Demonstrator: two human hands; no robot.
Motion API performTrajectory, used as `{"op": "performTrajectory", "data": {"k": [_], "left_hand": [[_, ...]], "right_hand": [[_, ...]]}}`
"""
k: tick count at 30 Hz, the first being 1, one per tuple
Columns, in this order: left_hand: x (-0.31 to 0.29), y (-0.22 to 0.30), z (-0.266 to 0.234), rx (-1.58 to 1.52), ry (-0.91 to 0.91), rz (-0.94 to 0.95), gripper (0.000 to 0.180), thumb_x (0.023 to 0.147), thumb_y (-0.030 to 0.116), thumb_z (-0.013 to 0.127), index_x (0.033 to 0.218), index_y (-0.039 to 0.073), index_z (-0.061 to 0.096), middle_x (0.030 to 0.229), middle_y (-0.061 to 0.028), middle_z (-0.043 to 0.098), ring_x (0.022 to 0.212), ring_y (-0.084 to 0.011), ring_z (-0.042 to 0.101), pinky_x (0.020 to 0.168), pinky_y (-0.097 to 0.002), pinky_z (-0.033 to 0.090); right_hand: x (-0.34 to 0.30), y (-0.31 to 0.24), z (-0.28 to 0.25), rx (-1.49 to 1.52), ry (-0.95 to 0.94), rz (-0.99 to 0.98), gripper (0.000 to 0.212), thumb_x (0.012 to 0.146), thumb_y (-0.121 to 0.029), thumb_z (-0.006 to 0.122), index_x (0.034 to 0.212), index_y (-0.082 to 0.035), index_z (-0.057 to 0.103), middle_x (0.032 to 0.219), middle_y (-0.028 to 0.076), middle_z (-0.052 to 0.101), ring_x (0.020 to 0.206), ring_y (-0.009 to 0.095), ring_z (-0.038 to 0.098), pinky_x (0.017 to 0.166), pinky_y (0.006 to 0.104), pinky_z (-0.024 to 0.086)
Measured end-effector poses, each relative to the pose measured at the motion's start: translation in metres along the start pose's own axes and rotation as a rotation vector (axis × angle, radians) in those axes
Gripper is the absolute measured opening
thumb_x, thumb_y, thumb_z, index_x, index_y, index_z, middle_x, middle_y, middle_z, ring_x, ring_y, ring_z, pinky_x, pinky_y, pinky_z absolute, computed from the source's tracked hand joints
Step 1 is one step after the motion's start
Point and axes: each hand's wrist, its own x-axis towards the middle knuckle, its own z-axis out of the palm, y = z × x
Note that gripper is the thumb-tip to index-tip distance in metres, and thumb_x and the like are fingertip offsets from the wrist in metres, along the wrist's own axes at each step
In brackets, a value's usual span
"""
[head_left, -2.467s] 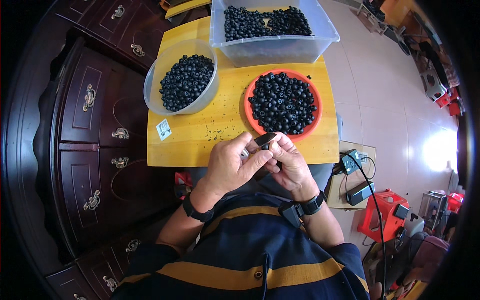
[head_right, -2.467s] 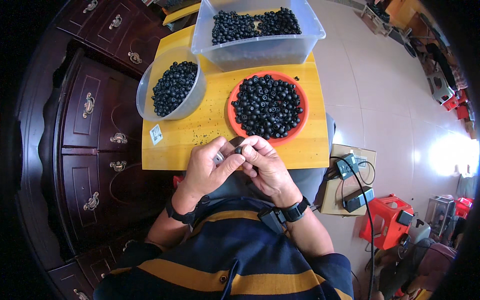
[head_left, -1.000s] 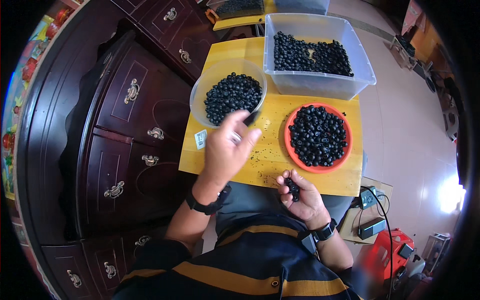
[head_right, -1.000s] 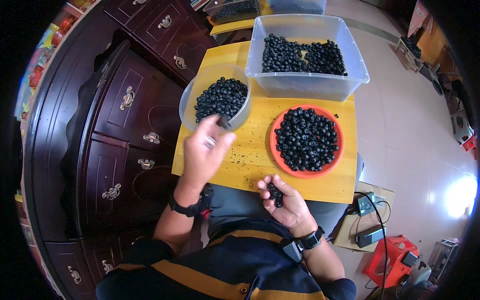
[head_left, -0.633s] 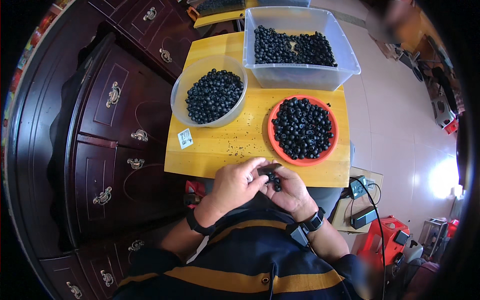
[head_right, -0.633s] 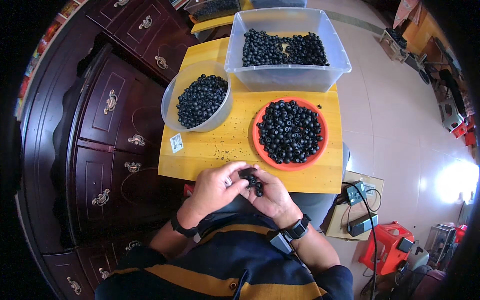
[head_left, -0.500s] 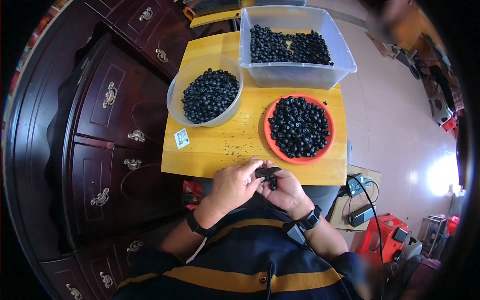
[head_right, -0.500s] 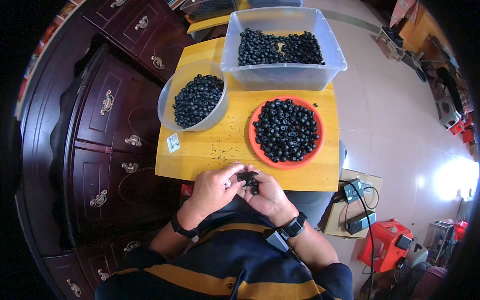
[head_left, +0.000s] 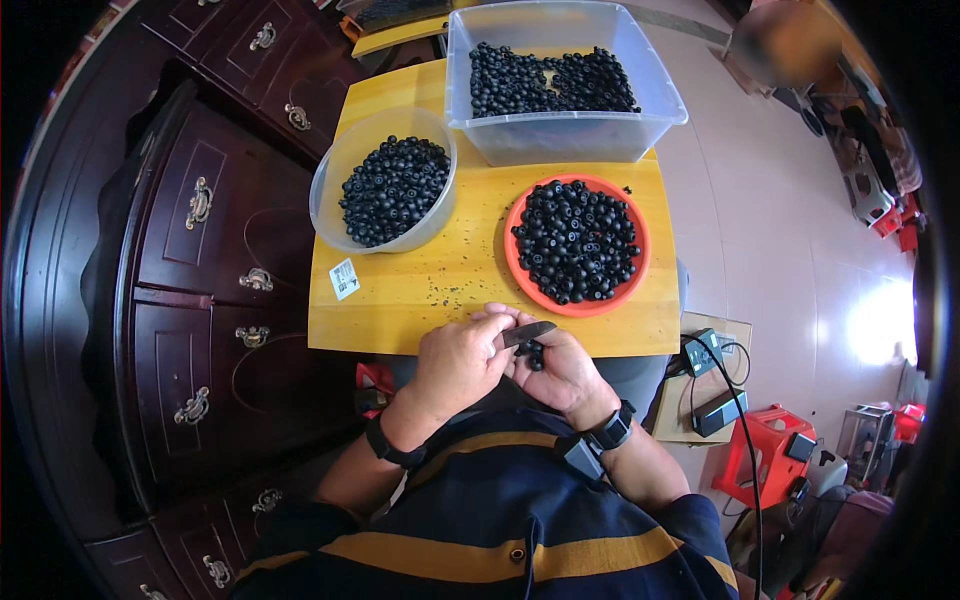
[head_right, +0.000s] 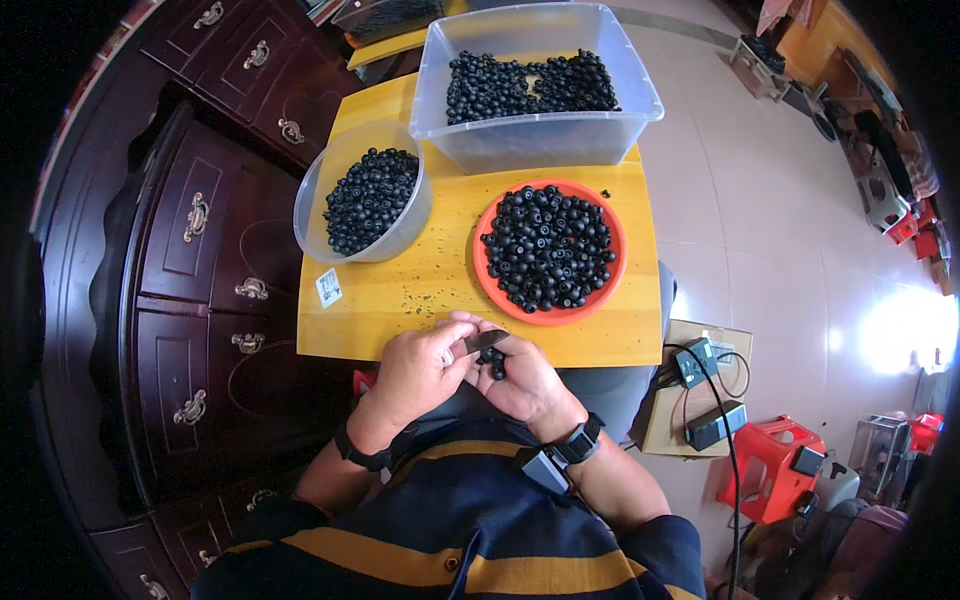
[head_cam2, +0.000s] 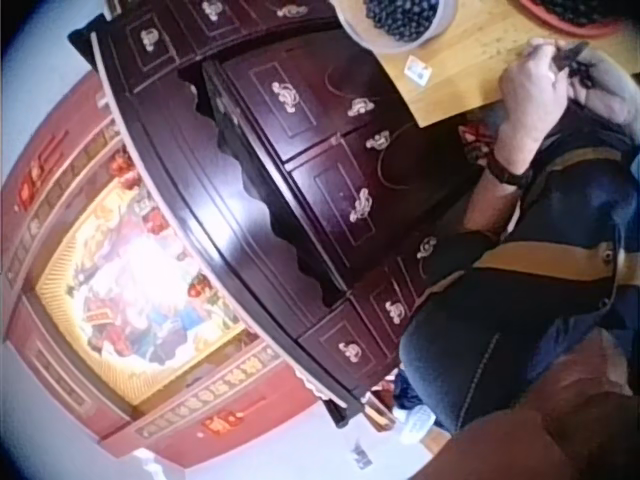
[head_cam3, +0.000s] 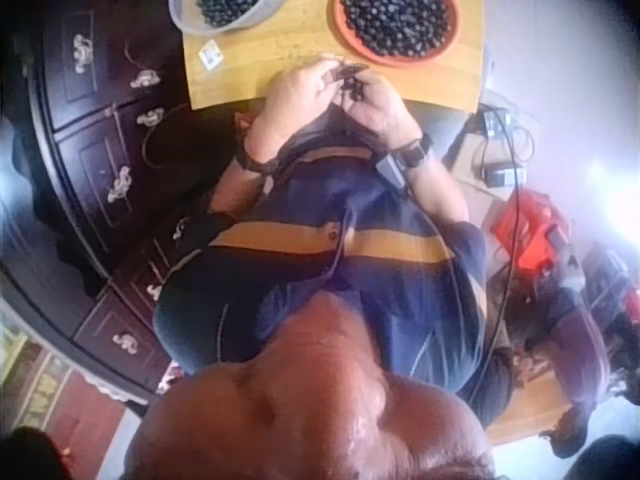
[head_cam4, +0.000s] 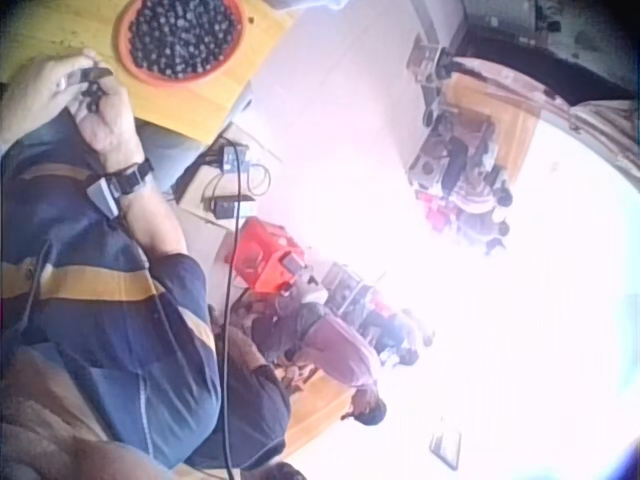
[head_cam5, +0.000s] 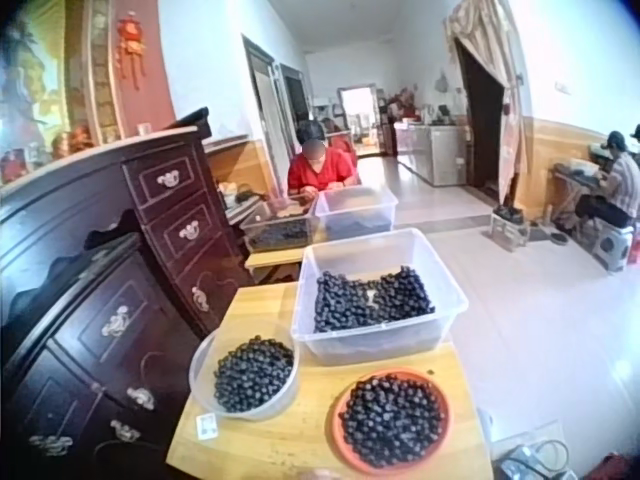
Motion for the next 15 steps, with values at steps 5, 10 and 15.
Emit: {"op": "performTrajectory", "data": {"k": [5, 10, 15], "left_hand": [[-0.001, 0.001, 0.001, 0.046, -0.02, -0.024, 0.026, 0.079, 0.008, 0.071, 0.105, 0.008, 0.068, 0.074, -0.0107, 0.069, 0.068, -0.0318, 0.07, 0.059, -0.0419, 0.054], [0.0, 0.005, 0.003, 0.064, 0.023, -0.007, 0.024, 0.08, 0.006, 0.072, 0.103, 0.006, 0.068, 0.075, -0.0107, 0.069, 0.066, -0.0314, 0.069, 0.059, -0.0402, 0.053], [0.004, 0.008, -0.008, -0.254, 0.093, -0.071, 0.02, 0.08, 0.004, 0.079, 0.094, 0.001, 0.066, 0.068, -0.0074, 0.066, 0.056, -0.0164, 0.061, 0.054, -0.03, 0.048]], "right_hand": [[-0.003, -0.004, 0.002, 0.04, -0.012, 0.025, 0.03, 0.103, -0.009, 0.041, 0.126, 0.001, 0.056, 0.129, 0.013, 0.061, 0.117, 0.025, 0.061, 0.104, 0.0407, 0.049], [-0.006, -0.005, 0.002, 0.065, -0.054, 0.024, 0.027, 0.102, -0.008, 0.043, 0.123, 0.0, 0.058, 0.126, 0.013, 0.063, 0.116, 0.025, 0.062, 0.104, 0.0417, 0.05], [-0.012, -0.008, 0.006, -0.045, 0.122, 0.012, 0.016, 0.103, -0.017, 0.055, 0.114, -0.007, 0.062, 0.104, 0.005, 0.068, 0.096, 0.016, 0.068, 0.081, 0.029, 0.058]]}}
